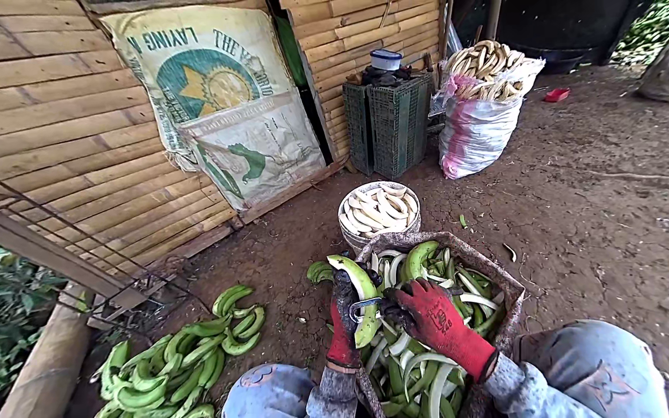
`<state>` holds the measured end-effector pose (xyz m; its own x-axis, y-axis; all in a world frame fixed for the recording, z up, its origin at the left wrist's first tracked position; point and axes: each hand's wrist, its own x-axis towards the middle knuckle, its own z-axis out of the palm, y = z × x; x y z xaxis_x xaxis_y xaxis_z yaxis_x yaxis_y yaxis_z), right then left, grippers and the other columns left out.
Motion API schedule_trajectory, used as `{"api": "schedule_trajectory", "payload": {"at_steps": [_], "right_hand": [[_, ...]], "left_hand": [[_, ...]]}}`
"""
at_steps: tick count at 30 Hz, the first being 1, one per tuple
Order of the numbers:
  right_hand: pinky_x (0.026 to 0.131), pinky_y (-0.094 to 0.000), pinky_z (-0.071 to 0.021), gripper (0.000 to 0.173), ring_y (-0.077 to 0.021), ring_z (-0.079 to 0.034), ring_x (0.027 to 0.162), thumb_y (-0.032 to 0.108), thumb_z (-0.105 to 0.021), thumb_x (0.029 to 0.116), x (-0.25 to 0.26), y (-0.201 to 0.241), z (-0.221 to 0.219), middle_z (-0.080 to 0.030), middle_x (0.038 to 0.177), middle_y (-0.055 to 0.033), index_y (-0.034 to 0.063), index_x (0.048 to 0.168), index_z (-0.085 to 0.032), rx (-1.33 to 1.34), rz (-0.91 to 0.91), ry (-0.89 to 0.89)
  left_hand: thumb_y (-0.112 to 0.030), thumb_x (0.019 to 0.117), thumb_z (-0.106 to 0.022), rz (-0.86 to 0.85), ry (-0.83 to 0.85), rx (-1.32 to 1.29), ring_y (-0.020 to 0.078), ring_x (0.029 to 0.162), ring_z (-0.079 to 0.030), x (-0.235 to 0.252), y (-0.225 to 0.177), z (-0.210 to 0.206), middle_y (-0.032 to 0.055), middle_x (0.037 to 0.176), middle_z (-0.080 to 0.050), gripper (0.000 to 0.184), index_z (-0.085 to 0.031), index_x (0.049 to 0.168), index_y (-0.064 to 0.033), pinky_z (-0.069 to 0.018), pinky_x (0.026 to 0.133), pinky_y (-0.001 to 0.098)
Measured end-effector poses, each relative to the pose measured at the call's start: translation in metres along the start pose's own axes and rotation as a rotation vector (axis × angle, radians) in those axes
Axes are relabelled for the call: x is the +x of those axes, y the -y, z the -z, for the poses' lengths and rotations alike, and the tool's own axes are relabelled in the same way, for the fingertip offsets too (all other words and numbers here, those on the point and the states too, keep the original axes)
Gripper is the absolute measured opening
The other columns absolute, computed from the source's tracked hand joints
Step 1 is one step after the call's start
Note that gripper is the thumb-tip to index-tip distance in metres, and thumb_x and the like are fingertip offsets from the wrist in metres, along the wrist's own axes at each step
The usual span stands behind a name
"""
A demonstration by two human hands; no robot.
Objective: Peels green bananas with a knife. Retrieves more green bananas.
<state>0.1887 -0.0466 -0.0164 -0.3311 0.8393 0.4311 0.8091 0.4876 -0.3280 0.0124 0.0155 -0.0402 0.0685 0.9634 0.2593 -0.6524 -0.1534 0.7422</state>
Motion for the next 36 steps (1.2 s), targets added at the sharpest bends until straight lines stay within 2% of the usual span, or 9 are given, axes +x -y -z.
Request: {"api": "schedule_trajectory", "payload": {"at_steps": [4, 7, 10, 17, 23, 27, 30, 34, 36], "right_hand": [[0.097, -0.0633, -0.0452, 0.039, -0.0491, -0.06, 0.118, 0.015, -0.064, 0.0929, 0.037, -0.038, 0.015, -0.065, 0.121, -0.0278, 0.0087, 0.132, -0.066, 0.011, -0.157, 0.125], [0.1, -0.0618, -0.0446, 0.035, -0.0454, -0.061, 0.119, 0.017, -0.058, 0.0979, 0.047, -0.067, 0.013, -0.066, 0.122, -0.0256, 0.0063, 0.13, -0.066, 0.049, -0.34, 0.133], [0.101, -0.06, -0.0452, 0.039, -0.0429, -0.062, 0.119, 0.021, -0.059, 0.0983, 0.04, -0.05, 0.028, -0.065, 0.125, -0.0245, 0.006, 0.134, -0.063, 0.116, -0.366, 0.158], [0.069, -0.0509, -0.0582, 0.035, -0.0372, -0.072, 0.088, 0.035, -0.069, 0.0873, -0.009, 0.018, -0.002, -0.073, 0.095, -0.0144, 0.0164, 0.116, -0.076, 0.117, 0.051, -0.233], [0.072, -0.0542, -0.0565, 0.036, -0.0415, -0.07, 0.092, 0.028, -0.068, 0.09, 0.005, 0.007, 0.012, -0.071, 0.1, -0.02, 0.0104, 0.121, -0.073, 0.112, -0.078, -0.144], [0.077, -0.0553, -0.0564, 0.035, -0.043, -0.07, 0.094, 0.03, -0.071, 0.0872, 0.0, -0.005, 0.002, -0.071, 0.101, -0.0195, 0.0162, 0.119, -0.075, -0.028, 0.008, -0.237], [0.084, -0.058, -0.0552, 0.037, -0.0455, -0.069, 0.1, 0.023, -0.072, 0.086, 0.009, -0.01, 0.002, -0.071, 0.106, -0.0223, 0.0157, 0.122, -0.074, -0.021, -0.041, -0.227], [0.097, -0.0568, -0.0492, 0.035, -0.0396, -0.064, 0.115, 0.021, -0.055, 0.1014, 0.035, -0.032, 0.027, -0.067, 0.121, -0.0223, 0.009, 0.133, -0.066, 0.198, -0.407, 0.136], [0.102, -0.0555, -0.0471, 0.036, -0.0362, -0.063, 0.12, 0.025, -0.052, 0.1044, 0.041, -0.049, 0.03, -0.067, 0.125, -0.0199, 0.0098, 0.134, -0.065, 0.201, -0.537, 0.214]], "left_hand": [[-0.02, 0.11, -0.028, 0.201, -0.006, 0.548, 0.0096, 0.094, -0.065, -0.035, -0.002, -0.02, 0.0085, 0.107, -0.065, 0.041, -0.047, 0.136, 0.0056, -0.0554, 0.087, 0.0268], [-0.019, 0.1112, -0.033, 0.41, 0.176, 0.777, 0.0114, 0.12, -0.059, -0.039, -0.006, -0.026, 0.0178, 0.14, -0.056, 0.049, -0.033, 0.154, 0.0045, -0.0467, 0.105, 0.0275], [-0.023, 0.1123, -0.022, 0.314, -0.026, 0.439, 0.0212, 0.088, -0.07, -0.021, 0.006, -0.011, 0.0165, 0.106, -0.067, 0.044, -0.043, 0.137, 0.0064, -0.0606, 0.081, 0.0379], [-0.03, 0.1133, -0.025, -0.128, -0.714, 0.362, 0.0137, 0.084, -0.063, 0.009, -0.028, -0.028, 0.011, 0.095, -0.062, 0.048, -0.055, 0.12, 0.0065, -0.0546, 0.079, 0.0315], [-0.027, 0.1121, -0.012, -0.054, -0.282, 0.049, 0.0145, 0.075, -0.071, 0.0, -0.027, -0.035, 0.0049, 0.083, -0.07, 0.049, -0.055, 0.104, -0.0035, -0.0619, 0.071, 0.0301], [-0.028, 0.112, -0.018, -0.015, -0.207, 0.485, 0.013, 0.072, -0.068, -0.002, -0.029, -0.03, 0.0057, 0.085, -0.067, 0.048, -0.05, 0.127, 0.0046, -0.0605, 0.069, 0.0291], [-0.024, 0.112, -0.022, 0.009, -0.156, 0.687, 0.0068, 0.089, -0.065, -0.008, -0.029, -0.029, 0.0065, 0.104, -0.066, 0.047, -0.051, 0.135, 0.0052, -0.0558, 0.082, 0.0235], [-0.017, 0.1104, -0.038, 0.237, 0.185, 1.04, 0.0202, 0.136, -0.051, -0.036, -0.036, -0.045, 0.0269, 0.146, -0.05, 0.048, -0.039, 0.148, 0.0124, -0.0356, 0.117, 0.0314], [-0.015, 0.1105, -0.037, 0.334, 0.242, 0.985, 0.0155, 0.132, -0.054, -0.041, -0.031, -0.051, 0.0226, 0.144, -0.054, 0.045, -0.041, 0.149, 0.0097, -0.0389, 0.113, 0.0271]]}}
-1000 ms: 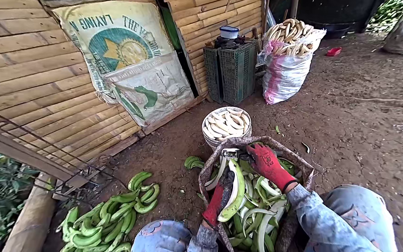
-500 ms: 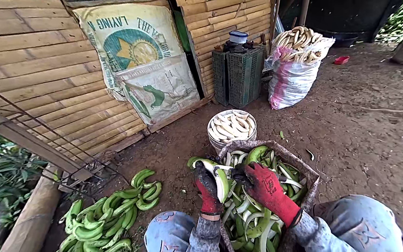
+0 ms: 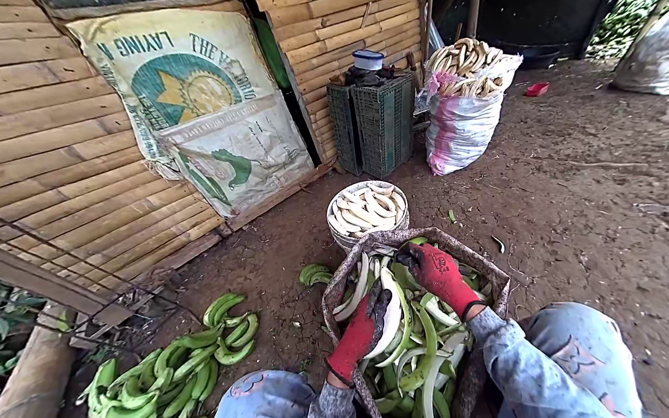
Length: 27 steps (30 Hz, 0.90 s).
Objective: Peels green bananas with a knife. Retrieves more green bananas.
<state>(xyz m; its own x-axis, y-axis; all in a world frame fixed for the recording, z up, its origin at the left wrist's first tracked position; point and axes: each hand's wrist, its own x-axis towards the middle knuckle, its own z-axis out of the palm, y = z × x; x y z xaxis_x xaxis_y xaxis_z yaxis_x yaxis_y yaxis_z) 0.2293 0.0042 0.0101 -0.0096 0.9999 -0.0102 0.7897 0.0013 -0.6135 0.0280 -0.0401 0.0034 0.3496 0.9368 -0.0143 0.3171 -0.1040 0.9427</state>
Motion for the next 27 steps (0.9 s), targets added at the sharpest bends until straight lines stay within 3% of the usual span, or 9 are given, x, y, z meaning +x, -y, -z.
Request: {"api": "schedule_trajectory", "payload": {"at_steps": [2, 4, 6, 8, 13, 16, 20, 23, 27], "right_hand": [[0.1, -0.0555, -0.0488, 0.036, -0.0369, -0.065, 0.115, 0.025, -0.055, 0.1021, -0.003, -0.003, -0.002, -0.067, 0.122, -0.021, 0.0078, 0.132, -0.066, 0.023, 0.05, -0.082], [0.089, -0.0541, -0.0537, 0.036, -0.0369, -0.068, 0.103, 0.026, -0.063, 0.0952, -0.017, -0.004, -0.015, -0.07, 0.111, -0.021, 0.0066, 0.124, -0.071, 0.074, 0.322, -0.243], [0.084, -0.0495, -0.057, 0.034, -0.0314, -0.07, 0.099, 0.035, -0.068, 0.094, -0.029, -0.007, -0.029, -0.072, 0.107, -0.0152, 0.0128, 0.118, -0.074, 0.131, 0.635, -0.309], [0.086, -0.0442, -0.0569, 0.034, -0.0261, -0.07, 0.1, 0.044, -0.066, 0.095, -0.036, -0.009, -0.037, -0.073, 0.106, -0.0092, 0.0204, 0.118, -0.075, 0.097, 0.849, -0.313], [0.086, -0.046, -0.0562, 0.031, -0.0301, -0.07, 0.098, 0.041, -0.065, 0.0919, -0.041, -0.004, -0.041, -0.074, 0.103, -0.0095, 0.0244, 0.116, -0.076, -0.072, 0.921, -0.42], [0.08, -0.0476, -0.0576, 0.032, -0.034, -0.072, 0.093, 0.036, -0.065, 0.0897, -0.044, 0.008, -0.048, -0.074, 0.099, -0.0128, 0.0185, 0.114, -0.076, -0.091, 0.824, -0.444], [0.079, -0.0536, -0.0567, 0.036, -0.0412, -0.07, 0.096, 0.028, -0.069, 0.0871, -0.041, 0.015, -0.054, -0.072, 0.103, -0.0205, 0.0116, 0.118, -0.074, -0.035, 0.629, -0.393], [0.091, -0.0545, -0.054, 0.04, -0.0417, -0.067, 0.108, 0.019, -0.065, 0.0921, -0.033, 0.021, -0.047, -0.068, 0.117, -0.0235, 0.0076, 0.13, -0.068, 0.062, 0.405, -0.25], [0.099, -0.0516, -0.0501, 0.04, -0.0356, -0.065, 0.116, 0.018, -0.051, 0.1012, -0.01, 0.007, -0.035, -0.065, 0.124, -0.0215, 0.0058, 0.138, -0.059, 0.104, 0.014, -0.087]], "left_hand": [[-0.021, 0.1117, -0.022, 0.043, -0.098, -0.43, 0.0109, 0.068, -0.065, 0.014, 0.014, -0.002, 0.0099, 0.085, -0.067, 0.044, -0.058, 0.118, 0.002, -0.0564, 0.061, 0.0237], [-0.052, 0.1083, -0.012, 0.021, 0.002, -0.971, 0.0123, 0.044, -0.057, 0.026, 0.026, 0.011, 0.0048, 0.062, -0.06, 0.069, -0.061, 0.096, -0.0059, -0.0485, 0.038, 0.0256], [-0.068, 0.1022, -0.024, -0.084, 0.112, -1.274, 0.0103, 0.049, -0.061, 0.031, 0.034, 0.023, 0.0021, 0.064, -0.065, 0.076, -0.071, 0.099, -0.0086, -0.0514, 0.044, 0.0243], [-0.061, 0.1009, -0.039, -0.187, 0.248, -1.564, 0.0065, 0.053, -0.06, 0.037, 0.042, 0.027, -0.0015, 0.067, -0.063, 0.065, -0.07, 0.107, -0.0036, -0.0508, 0.051, 0.0202], [-0.046, 0.1029, -0.045, -0.258, 0.199, -1.698, 0.0105, 0.054, -0.062, 0.038, 0.041, 0.024, 0.0019, 0.067, -0.065, 0.053, -0.07, 0.104, 0.0001, -0.0541, 0.054, 0.0232], [-0.042, 0.108, -0.033, -0.248, -0.044, -1.474, 0.0104, 0.051, -0.062, 0.033, 0.023, 0.017, 0.0006, 0.063, -0.064, 0.053, -0.068, 0.088, -0.0078, -0.054, 0.049, 0.0241], [-0.031, 0.1113, -0.026, -0.237, -0.377, -0.958, 0.0072, 0.06, -0.065, 0.029, 0.015, 0.012, 0.0003, 0.074, -0.066, 0.045, -0.062, 0.101, -0.0071, -0.0574, 0.056, 0.0226], [-0.032, 0.1114, -0.026, -0.198, -0.369, -0.739, 0.0082, 0.064, -0.062, 0.027, 0.02, 0.008, 0.0015, 0.079, -0.065, 0.045, -0.061, 0.114, -0.0037, -0.0555, 0.058, 0.0239], [-0.033, 0.1105, -0.015, -0.139, -0.169, -0.821, 0.0097, 0.046, -0.053, 0.022, 0.026, -0.005, 0.0005, 0.06, -0.056, 0.055, -0.059, 0.094, -0.005, -0.0489, 0.044, 0.0234]]}}
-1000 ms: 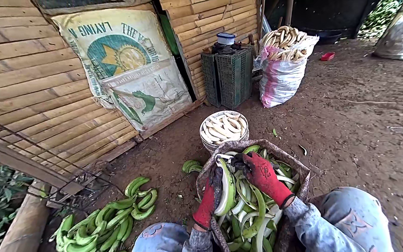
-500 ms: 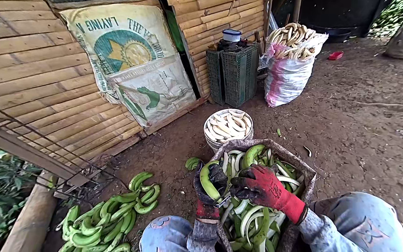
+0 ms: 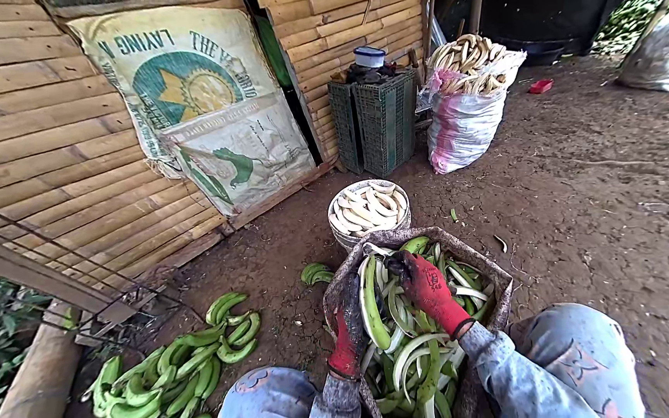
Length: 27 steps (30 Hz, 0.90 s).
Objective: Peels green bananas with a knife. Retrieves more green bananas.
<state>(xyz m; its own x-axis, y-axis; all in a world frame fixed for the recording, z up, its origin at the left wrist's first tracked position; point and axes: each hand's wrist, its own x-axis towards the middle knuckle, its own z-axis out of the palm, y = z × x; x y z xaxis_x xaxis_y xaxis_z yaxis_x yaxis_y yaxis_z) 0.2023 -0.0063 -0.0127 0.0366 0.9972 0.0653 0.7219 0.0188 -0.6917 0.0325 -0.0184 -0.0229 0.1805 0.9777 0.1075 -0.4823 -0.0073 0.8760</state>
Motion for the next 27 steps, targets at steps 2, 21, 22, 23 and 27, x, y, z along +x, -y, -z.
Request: {"api": "schedule_trajectory", "payload": {"at_steps": [2, 21, 22, 23, 27], "right_hand": [[0.101, -0.0508, -0.0493, 0.04, -0.0344, -0.065, 0.117, 0.022, -0.049, 0.1035, 0.007, -0.014, 0.003, -0.066, 0.125, -0.0207, 0.0066, 0.139, -0.059, 0.028, -0.056, -0.039], [0.084, -0.0556, -0.0556, 0.034, -0.0406, -0.069, 0.103, 0.028, -0.07, 0.0889, -0.023, -0.022, -0.013, -0.072, 0.107, -0.0189, 0.0127, 0.119, -0.074, -0.135, 0.634, -0.11], [0.085, -0.0559, -0.0559, 0.036, -0.0415, -0.069, 0.104, 0.028, -0.071, 0.0889, -0.02, -0.021, -0.016, -0.072, 0.109, -0.02, 0.0119, 0.121, -0.073, -0.131, 0.554, -0.182], [0.087, -0.0573, -0.0553, 0.038, -0.0437, -0.068, 0.105, 0.024, -0.071, 0.0884, -0.016, -0.019, -0.018, -0.071, 0.112, -0.0225, 0.0094, 0.123, -0.072, -0.109, 0.457, -0.235], [0.094, -0.0561, -0.0526, 0.045, -0.0436, -0.065, 0.113, 0.014, -0.066, 0.0906, 0.0, -0.024, -0.001, -0.064, 0.125, -0.0274, 0.0008, 0.134, -0.064, -0.002, 0.06, -0.279]], "left_hand": [[-0.038, 0.1111, -0.015, 0.057, 0.025, -0.138, 0.0106, 0.045, -0.054, 0.008, 0.003, 0.01, 0.0016, 0.06, -0.056, 0.058, -0.06, 0.096, -0.0055, -0.0501, 0.043, 0.0244], [-0.027, 0.1099, -0.025, 0.086, 0.066, -0.24, 0.013, 0.065, -0.066, 0.024, -0.003, 0.029, 0.0072, 0.083, -0.069, 0.043, -0.059, 0.122, -0.0026, -0.0586, 0.061, 0.0274], [-0.026, 0.1101, -0.026, 0.049, 0.059, -0.157, 0.0137, 0.069, -0.068, 0.021, -0.002, 0.029, 0.0081, 0.087, -0.07, 0.043, -0.059, 0.122, -0.0014, -0.0599, 0.064, 0.0289], [-0.03, 0.1102, -0.025, 0.048, 0.045, -0.101, 0.0129, 0.061, -0.065, 0.018, -0.001, 0.026, 0.0072, 0.08, -0.067, 0.046, -0.06, 0.117, -0.0015, -0.0576, 0.056, 0.0276], [-0.017, 0.1106, -0.036, -0.066, -0.22, 0.482, 0.0048, 0.096, -0.065, 0.002, -0.016, 0.009, 0.0095, 0.112, -0.069, 0.037, -0.061, 0.13, 0.0021, -0.0524, 0.088, 0.0196]]}}
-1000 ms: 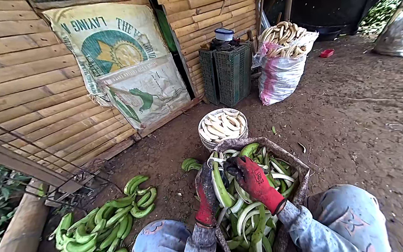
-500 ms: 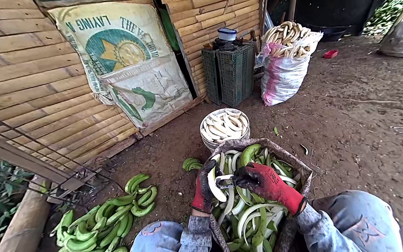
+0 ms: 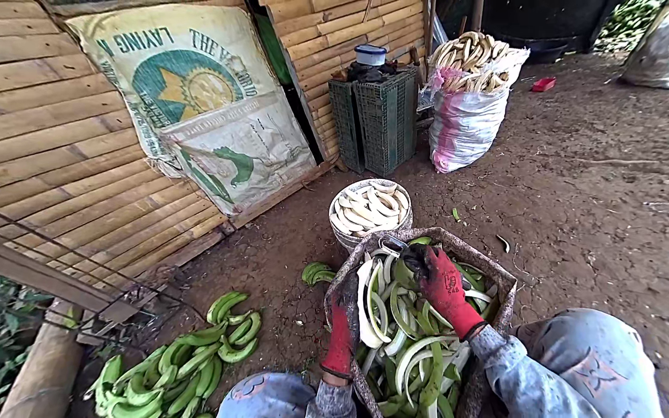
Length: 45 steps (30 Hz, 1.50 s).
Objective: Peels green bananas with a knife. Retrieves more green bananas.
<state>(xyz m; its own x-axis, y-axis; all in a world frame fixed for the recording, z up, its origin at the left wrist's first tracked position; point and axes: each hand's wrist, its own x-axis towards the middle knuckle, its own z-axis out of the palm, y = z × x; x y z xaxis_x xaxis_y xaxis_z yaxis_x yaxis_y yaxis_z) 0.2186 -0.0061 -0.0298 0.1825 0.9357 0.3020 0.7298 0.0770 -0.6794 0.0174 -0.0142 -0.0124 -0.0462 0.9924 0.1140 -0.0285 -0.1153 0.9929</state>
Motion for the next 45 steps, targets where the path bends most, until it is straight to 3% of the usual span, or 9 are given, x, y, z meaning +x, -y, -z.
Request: {"api": "schedule_trajectory", "payload": {"at_steps": [1, 4, 6, 12, 23, 28, 35, 39, 45], "right_hand": [[0.094, -0.0547, -0.0532, 0.046, -0.0416, -0.066, 0.11, 0.019, -0.066, 0.0923, 0.001, -0.001, 0.003, -0.065, 0.122, -0.0265, 0.0004, 0.134, -0.063, 0.031, -0.006, -0.007], [0.082, -0.0463, -0.0562, 0.058, -0.027, -0.068, 0.092, 0.049, -0.072, 0.0895, -0.012, 0.011, -0.001, -0.071, 0.108, -0.0147, 0.0071, 0.129, -0.067, 0.173, 0.185, 0.038], [0.084, -0.0459, -0.0577, 0.061, -0.0253, -0.07, 0.096, 0.047, -0.073, 0.0886, -0.025, 0.03, -0.01, -0.072, 0.112, -0.012, 0.0117, 0.137, -0.064, 0.178, 0.309, 0.177], [0.089, -0.0503, -0.0569, 0.054, -0.031, -0.072, 0.1, 0.03, -0.066, 0.0927, 0.014, 0.039, -0.029, -0.073, 0.114, -0.0155, 0.0038, 0.14, -0.061, 0.105, 0.204, 0.148], [0.092, -0.0659, -0.0499, 0.041, -0.0418, -0.067, 0.107, 0.032, -0.071, 0.095, 0.229, -0.009, -0.045, -0.07, 0.113, -0.0218, 0.0078, 0.127, -0.065, -0.111, -0.046, 0.238], [0.07, -0.0644, -0.0524, 0.045, -0.0402, -0.067, 0.083, 0.035, -0.078, 0.0913, 0.161, -0.011, -0.003, -0.069, 0.094, -0.0202, 0.009, 0.125, -0.063, -0.048, 0.04, 0.203], [0.093, -0.0562, -0.0516, 0.042, -0.033, -0.068, 0.102, 0.034, -0.062, 0.1023, 0.072, 0.005, 0.079, -0.07, 0.109, -0.0179, 0.0071, 0.134, -0.059, -0.074, -0.072, 0.303], [0.096, -0.0507, -0.0507, 0.044, -0.0302, -0.067, 0.105, 0.03, -0.051, 0.1067, 0.007, -0.003, 0.075, -0.068, 0.117, -0.0192, 0.0035, 0.142, -0.053, 0.074, -0.211, 0.308], [0.081, -0.0475, -0.0535, 0.039, -0.0266, -0.066, 0.086, 0.035, -0.046, 0.1086, -0.05, -0.015, 0.05, -0.065, 0.099, -0.0144, 0.0054, 0.131, -0.055, 0.226, -0.286, 0.381]], "left_hand": [[-0.016, 0.1103, -0.037, -0.033, -0.076, 0.093, 0.0076, 0.105, -0.064, 0.002, -0.003, 0.001, 0.0129, 0.123, -0.067, 0.039, -0.056, 0.138, 0.0042, -0.0501, 0.095, 0.0239], [-0.026, 0.1129, -0.023, 0.017, -0.173, -0.413, 0.0086, 0.062, -0.063, 0.017, 0.001, 0.0, -0.0001, 0.076, -0.063, 0.038, -0.056, 0.118, -0.007, -0.0586, 0.06, 0.0269], [-0.031, 0.1103, -0.021, 0.036, 0.044, -0.755, 0.0198, 0.086, -0.072, 0.019, 0.01, 0.001, 0.0085, 0.097, -0.072, 0.044, -0.055, 0.122, -0.0056, -0.0617, 0.081, 0.0396], [-0.023, 0.112, -0.026, -0.017, -0.072, -0.325, 0.0167, 0.126, -0.056, 0.026, 0.016, -0.01, 0.0151, 0.144, -0.052, 0.049, -0.031, 0.154, 0.002, -0.0486, 0.105, 0.0334], [-0.024, 0.1122, -0.022, 0.006, -0.225, -0.226, 0.0214, 0.105, -0.068, 0.034, 0.017, 0.004, 0.017, 0.127, -0.061, 0.048, -0.038, 0.15, 0.0012, -0.058, 0.091, 0.0368], [-0.016, 0.1077, -0.045, -0.065, -0.053, 0.15, 0.0161, 0.104, -0.068, 0.023, 0.021, -0.012, 0.0175, 0.124, -0.065, 0.042, -0.049, 0.143, 0.0048, -0.0572, 0.093, 0.0315], [-0.048, 0.1037, -0.052, 0.075, 0.413, 1.042, 0.0382, 0.134, -0.053, 0.064, 0.007, -0.082, 0.0252, 0.146, -0.052, 0.07, -0.039, 0.154, -0.0002, -0.0417, 0.112, 0.0535], [-0.029, 0.0973, -0.064, 0.088, 0.634, 1.328, 0.0425, 0.14, -0.045, 0.089, 0.007, -0.122, 0.0284, 0.148, -0.049, 0.068, -0.04, 0.15, 0.007, -0.0357, 0.115, 0.0594], [-0.026, 0.0914, -0.073, 0.029, 0.096, 0.858, 0.0393, 0.13, -0.055, 0.075, 0.004, -0.096, 0.0274, 0.139, -0.057, 0.063, -0.052, 0.143, 0.0025, -0.0417, 0.112, 0.0545]]}}
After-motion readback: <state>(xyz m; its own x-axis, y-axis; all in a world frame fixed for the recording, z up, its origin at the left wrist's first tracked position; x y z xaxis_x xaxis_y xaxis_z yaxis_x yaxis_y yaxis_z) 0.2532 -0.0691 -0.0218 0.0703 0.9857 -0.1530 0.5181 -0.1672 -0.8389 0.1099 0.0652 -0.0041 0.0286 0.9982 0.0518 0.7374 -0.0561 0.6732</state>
